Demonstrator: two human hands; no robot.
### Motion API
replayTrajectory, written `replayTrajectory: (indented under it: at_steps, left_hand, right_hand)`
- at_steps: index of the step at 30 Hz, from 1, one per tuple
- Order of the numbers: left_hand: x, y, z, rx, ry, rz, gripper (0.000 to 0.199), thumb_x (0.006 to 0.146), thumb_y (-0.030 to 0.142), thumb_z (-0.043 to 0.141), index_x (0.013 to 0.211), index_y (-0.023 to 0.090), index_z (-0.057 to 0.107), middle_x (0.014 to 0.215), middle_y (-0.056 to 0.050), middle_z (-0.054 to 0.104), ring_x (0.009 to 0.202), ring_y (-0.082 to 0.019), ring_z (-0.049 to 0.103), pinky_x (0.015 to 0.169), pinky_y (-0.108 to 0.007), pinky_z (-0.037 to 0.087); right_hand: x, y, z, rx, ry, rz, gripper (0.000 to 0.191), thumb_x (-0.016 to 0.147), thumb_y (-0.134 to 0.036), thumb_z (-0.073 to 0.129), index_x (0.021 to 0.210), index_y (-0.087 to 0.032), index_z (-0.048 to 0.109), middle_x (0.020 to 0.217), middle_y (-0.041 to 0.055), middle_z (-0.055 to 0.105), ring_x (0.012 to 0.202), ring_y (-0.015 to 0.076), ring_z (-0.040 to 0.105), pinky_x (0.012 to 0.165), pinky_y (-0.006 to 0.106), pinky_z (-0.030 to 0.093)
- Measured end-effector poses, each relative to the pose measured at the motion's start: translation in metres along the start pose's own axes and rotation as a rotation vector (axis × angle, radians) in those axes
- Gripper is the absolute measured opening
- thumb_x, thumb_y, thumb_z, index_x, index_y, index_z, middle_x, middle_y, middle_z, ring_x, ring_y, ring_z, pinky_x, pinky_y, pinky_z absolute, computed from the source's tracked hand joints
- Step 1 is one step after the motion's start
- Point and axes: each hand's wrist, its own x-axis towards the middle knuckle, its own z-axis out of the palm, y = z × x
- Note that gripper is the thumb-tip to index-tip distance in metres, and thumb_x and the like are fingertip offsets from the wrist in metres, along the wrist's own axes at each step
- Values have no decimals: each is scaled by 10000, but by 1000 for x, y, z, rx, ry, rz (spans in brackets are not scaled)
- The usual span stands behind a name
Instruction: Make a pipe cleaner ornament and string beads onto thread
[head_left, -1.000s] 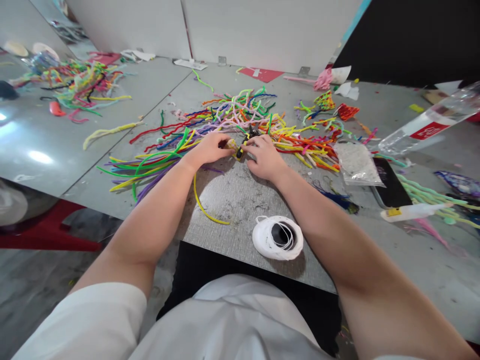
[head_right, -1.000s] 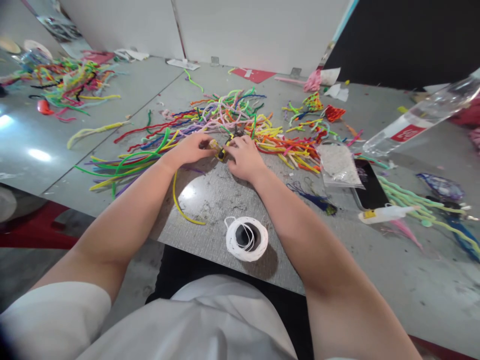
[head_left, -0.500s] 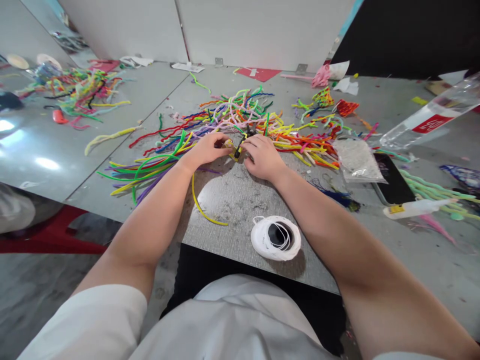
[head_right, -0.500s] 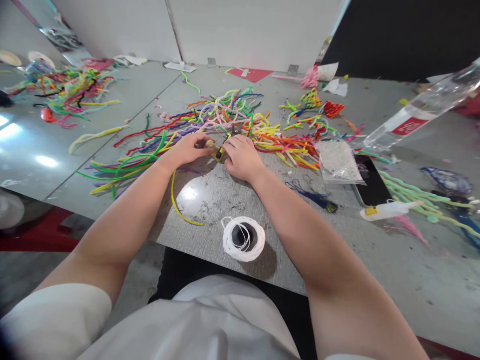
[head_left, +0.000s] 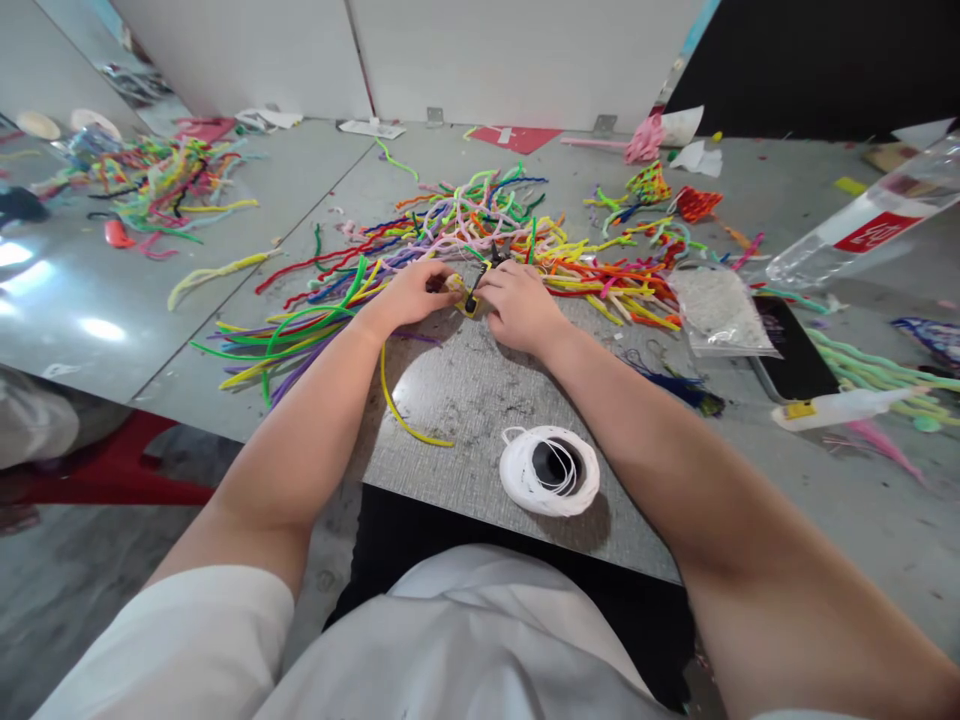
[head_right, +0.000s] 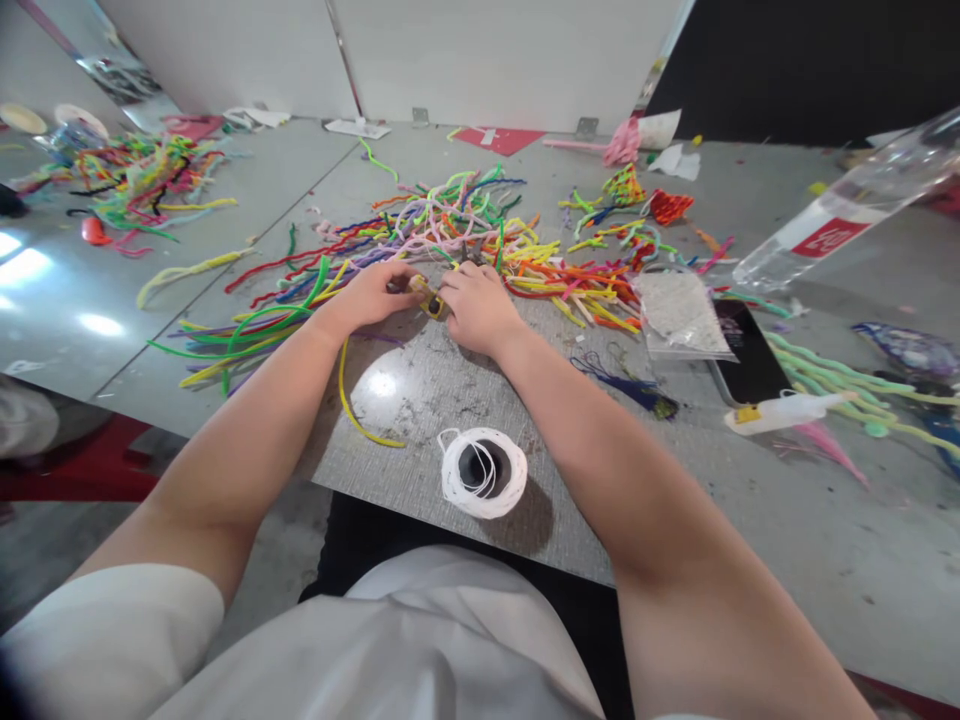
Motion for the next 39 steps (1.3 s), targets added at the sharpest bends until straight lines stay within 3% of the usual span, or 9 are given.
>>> replayTrajectory:
  at_steps: [13, 18, 22, 27, 32, 39]
  left_hand:
    - [-4, 7, 5, 31, 22, -56, 269, 843, 411, 802, 952, 168, 761, 837, -10, 643, 770, -166, 544, 772, -337, 453]
    - [-4, 14, 8, 62, 64, -63, 511, 797, 498, 836, 1187, 172, 777, 1037, -66, 737, 911, -223, 629, 901, -383, 514]
    - [-1, 14, 11, 65, 68, -69, 623, 759, 561, 859, 1238, 172, 770, 1091, -89, 767, 951, -258, 677, 936, -421, 547]
    - [2, 7, 13, 56, 64, -55, 568, 770, 588, 837, 1193, 213, 775, 1151, -97, 804, 1070, -306, 722, 1000, -454, 565]
    - [1, 8, 14, 74, 93, 35, 590, 812, 559, 813, 1294, 225, 755, 1345, -120, 766, 1283, -332, 676, 1183, -506, 497]
    - [-10, 14, 16, 225, 126, 42, 270, 878, 500, 815, 1008, 273, 880, 1382, -127, 661, 1410, -353, 585, 1301, -593, 339]
  right_hand:
    - [5, -5, -2, 20, -38, 72, 291, 887, -80, 565, 1088, -165, 757, 1260, 170, 731, 1258, 374, 555, 1022, 523, 399]
    - [1, -8, -5, 50, -35, 74, 315, 903, -83, 557, 1146, -153, 745, 1297, 182, 737, 1288, 372, 556, 1054, 520, 398]
    - [1, -8, -7, 63, -15, 93, 362, 914, -97, 548, 1228, -140, 723, 1336, 186, 744, 1300, 364, 563, 1068, 509, 410]
    - [2, -5, -4, 105, 12, 114, 429, 912, -105, 554, 1321, -165, 668, 1376, 173, 750, 1311, 364, 569, 1071, 512, 429]
    - [3, 1, -2, 154, 19, 117, 461, 880, -86, 559, 1328, -150, 648, 1374, 177, 747, 1311, 353, 580, 1097, 499, 435]
    - [1, 4, -3, 193, 37, 126, 448, 853, -70, 542, 1280, -154, 647, 1260, 177, 766, 1270, 369, 598, 1057, 488, 446]
